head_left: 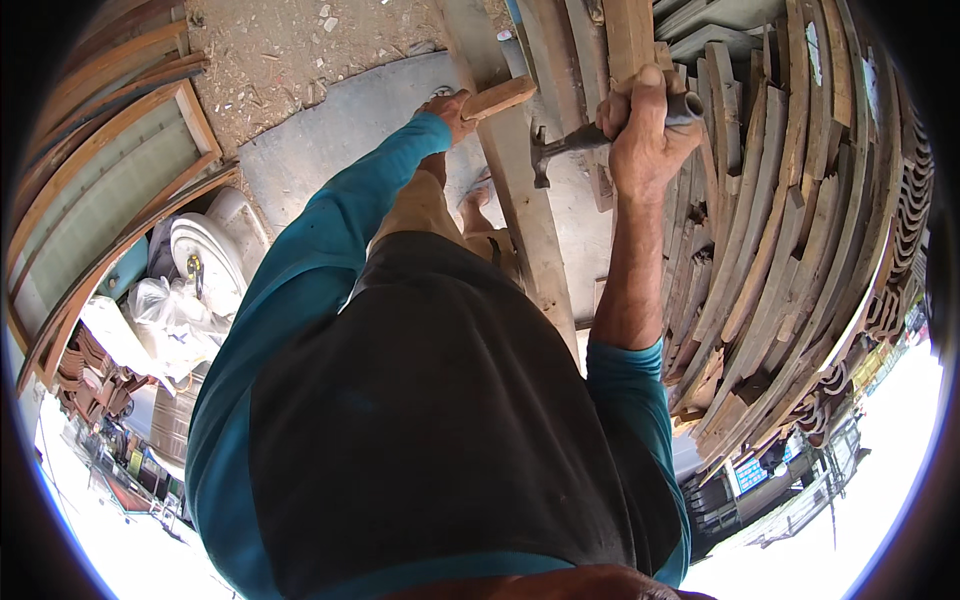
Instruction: The person uses a hammer and a small wooden block to repeatedly strike a long wooden plank resting on a metal frame. The person adjusts the plank and block position multiple times while continuing to hammer along its length.
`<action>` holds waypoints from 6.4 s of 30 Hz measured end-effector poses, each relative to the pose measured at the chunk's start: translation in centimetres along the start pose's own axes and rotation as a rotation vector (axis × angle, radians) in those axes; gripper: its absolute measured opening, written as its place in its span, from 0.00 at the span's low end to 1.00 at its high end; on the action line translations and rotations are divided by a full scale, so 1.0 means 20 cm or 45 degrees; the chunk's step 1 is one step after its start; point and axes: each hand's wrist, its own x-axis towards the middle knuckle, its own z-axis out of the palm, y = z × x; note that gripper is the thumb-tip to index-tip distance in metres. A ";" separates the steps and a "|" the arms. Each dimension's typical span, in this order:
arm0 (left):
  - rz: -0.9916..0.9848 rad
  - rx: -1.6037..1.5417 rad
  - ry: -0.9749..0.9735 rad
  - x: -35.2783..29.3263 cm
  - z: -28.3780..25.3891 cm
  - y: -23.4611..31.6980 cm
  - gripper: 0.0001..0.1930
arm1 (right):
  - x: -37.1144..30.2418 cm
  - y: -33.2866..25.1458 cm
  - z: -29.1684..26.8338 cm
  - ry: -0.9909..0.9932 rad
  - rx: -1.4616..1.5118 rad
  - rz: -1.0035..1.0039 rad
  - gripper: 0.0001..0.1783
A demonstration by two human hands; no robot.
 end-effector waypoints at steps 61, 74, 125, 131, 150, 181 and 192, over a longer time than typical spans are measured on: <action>0.348 -0.173 -0.127 0.25 0.07 -0.07 0.40 | 0.38 0.28 0.57 -0.012 -0.248 0.090 0.16; 0.422 0.492 -0.259 -0.37 0.02 0.23 0.45 | -0.84 0.05 -0.15 0.292 0.145 0.051 0.15; -0.553 -1.059 -0.218 -0.62 0.75 0.31 0.38 | -2.80 0.05 -0.75 1.361 -0.029 1.082 0.36; -0.982 -1.355 -0.036 -0.08 0.64 0.00 0.45 | -2.02 -0.19 -1.07 0.513 -0.376 1.449 0.39; -1.070 -1.589 -0.188 -0.06 0.62 -0.04 0.52 | -0.93 -0.71 -2.00 -0.224 -1.709 0.737 0.41; -0.744 -0.906 -0.206 -1.00 1.05 0.02 0.52 | -0.84 -1.18 -4.38 0.888 -1.822 0.325 0.39; -1.080 -1.263 0.112 -1.29 0.93 -0.06 0.46 | -0.86 -0.79 -3.37 1.274 -1.623 -0.772 0.34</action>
